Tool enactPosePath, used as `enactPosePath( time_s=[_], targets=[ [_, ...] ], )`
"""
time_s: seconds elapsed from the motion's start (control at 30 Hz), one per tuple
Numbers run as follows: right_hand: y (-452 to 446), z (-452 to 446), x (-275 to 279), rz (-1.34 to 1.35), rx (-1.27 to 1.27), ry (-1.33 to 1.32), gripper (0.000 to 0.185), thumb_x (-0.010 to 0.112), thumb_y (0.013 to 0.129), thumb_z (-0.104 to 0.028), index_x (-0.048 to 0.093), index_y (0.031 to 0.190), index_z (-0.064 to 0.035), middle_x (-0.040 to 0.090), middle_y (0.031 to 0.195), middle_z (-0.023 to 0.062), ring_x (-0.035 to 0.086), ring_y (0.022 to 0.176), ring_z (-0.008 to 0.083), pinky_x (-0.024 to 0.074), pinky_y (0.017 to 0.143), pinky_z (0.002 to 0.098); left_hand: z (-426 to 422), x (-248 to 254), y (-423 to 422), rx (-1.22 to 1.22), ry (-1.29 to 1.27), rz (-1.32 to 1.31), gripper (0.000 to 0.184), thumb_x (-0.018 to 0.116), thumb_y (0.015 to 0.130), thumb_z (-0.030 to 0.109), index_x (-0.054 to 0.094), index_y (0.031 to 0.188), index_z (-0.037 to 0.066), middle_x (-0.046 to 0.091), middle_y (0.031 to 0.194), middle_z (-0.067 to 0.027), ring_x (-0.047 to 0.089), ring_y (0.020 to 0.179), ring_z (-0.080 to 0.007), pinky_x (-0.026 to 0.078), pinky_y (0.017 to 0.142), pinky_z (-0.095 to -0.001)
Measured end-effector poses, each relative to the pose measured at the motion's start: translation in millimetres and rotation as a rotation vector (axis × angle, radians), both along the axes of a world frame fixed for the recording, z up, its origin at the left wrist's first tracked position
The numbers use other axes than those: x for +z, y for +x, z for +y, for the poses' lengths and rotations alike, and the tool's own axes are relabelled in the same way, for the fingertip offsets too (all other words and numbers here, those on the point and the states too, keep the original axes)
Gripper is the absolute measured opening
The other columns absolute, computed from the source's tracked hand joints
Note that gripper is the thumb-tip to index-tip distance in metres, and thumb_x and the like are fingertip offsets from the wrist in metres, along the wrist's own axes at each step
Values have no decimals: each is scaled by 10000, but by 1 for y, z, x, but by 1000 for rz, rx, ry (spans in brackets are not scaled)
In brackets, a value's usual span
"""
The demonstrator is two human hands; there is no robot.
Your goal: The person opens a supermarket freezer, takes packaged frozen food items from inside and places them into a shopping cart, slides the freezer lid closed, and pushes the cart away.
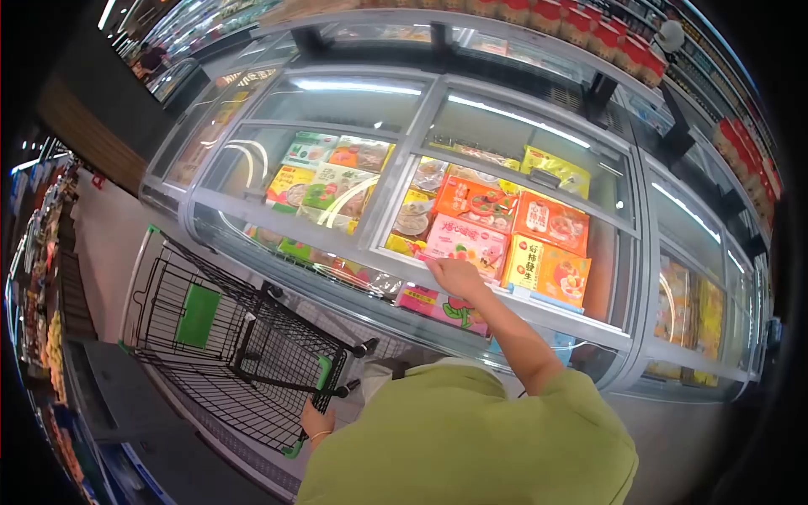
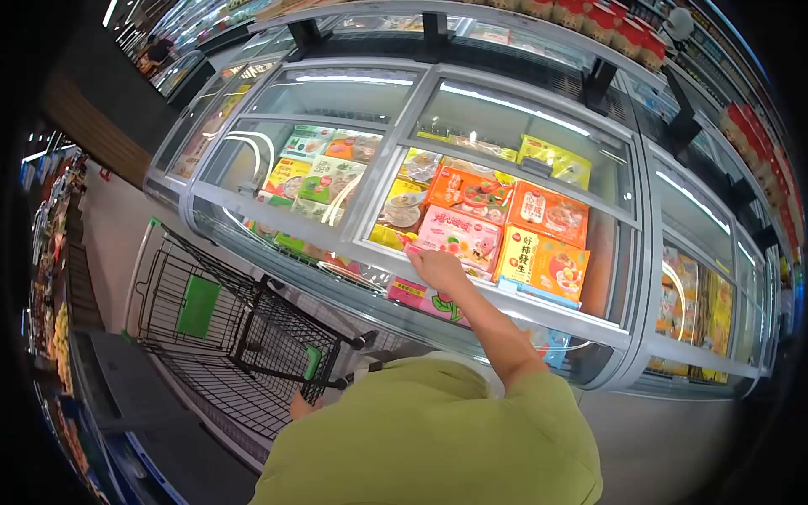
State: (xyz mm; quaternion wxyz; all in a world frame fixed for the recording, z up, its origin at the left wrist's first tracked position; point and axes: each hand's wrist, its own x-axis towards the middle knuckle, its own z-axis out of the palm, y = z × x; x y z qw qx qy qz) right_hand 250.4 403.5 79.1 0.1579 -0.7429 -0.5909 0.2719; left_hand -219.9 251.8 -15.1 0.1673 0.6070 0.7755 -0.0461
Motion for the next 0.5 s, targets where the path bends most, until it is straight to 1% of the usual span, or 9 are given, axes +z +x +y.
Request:
enactPosePath(
  time_s=[0.03,0.1,0.13,0.17,0.23,0.27,0.37,0.43,0.5],
  targets=[
    [0,0,-2,-1,-22,-3,567,305,951,-483,675,943,-53,657,921,214,624,873,389,481,800,477,8,-2,-3,-22,-3,-1,820,731,681,477,466,1280,-16,558,1214,-218,544,1113,-357,437,942,-410],
    [-1,-1,-3,-9,-7,34,590,293,950,-493,680,932,-48,661,917,210,629,862,388,483,801,477,30,8,1,212,-306,-151,702,733,680,450,566,1203,14,633,1089,-193,596,1028,-348,471,891,-410],
    [-2,-2,-1,-24,-11,29,614,285,949,-500,679,905,-32,662,915,212,630,874,384,485,800,475,34,0,-4,141,-292,-116,603,714,700,462,632,1108,26,671,984,-175,637,929,-346,503,820,-415],
    [-4,-3,1,-21,-11,28,614,285,949,-500,679,905,-32,662,915,212,630,874,384,485,800,475,39,-13,-11,141,-292,-113,603,714,700,462,632,1108,26,671,984,-175,637,929,-346,503,820,-415],
    [-4,-5,6,-32,-37,28,625,287,947,-501,678,884,-18,662,915,215,629,893,381,486,801,475,50,-38,-24,55,-354,35,567,679,731,498,655,1008,4,688,913,-153,653,882,-332,509,786,-416],
    [-3,-4,7,-54,-36,-20,594,298,942,-506,680,1002,-55,662,969,197,623,918,386,487,828,460,51,-33,-24,43,-352,40,567,679,731,498,655,1008,4,688,913,-153,653,882,-332,509,786,-416],
    [-4,-1,0,-30,-61,-86,606,274,945,-500,677,1002,-51,659,987,199,617,932,395,475,855,464,51,13,5,39,-368,43,511,633,790,486,672,872,-17,692,809,-142,672,768,-317,530,714,-403],
    [-7,-2,-4,-32,-74,-70,608,258,949,-491,669,1012,-47,651,1007,204,612,946,395,469,867,464,45,51,26,28,-371,21,486,628,803,468,672,862,-13,688,805,-149,672,755,-317,531,701,-406],
    [-7,2,0,-29,-81,-51,611,243,952,-482,661,1022,-42,644,1028,210,607,960,396,462,880,464,46,58,34,25,-372,3,462,623,815,449,672,852,-8,685,800,-155,671,741,-317,532,687,-409]
  ],
)
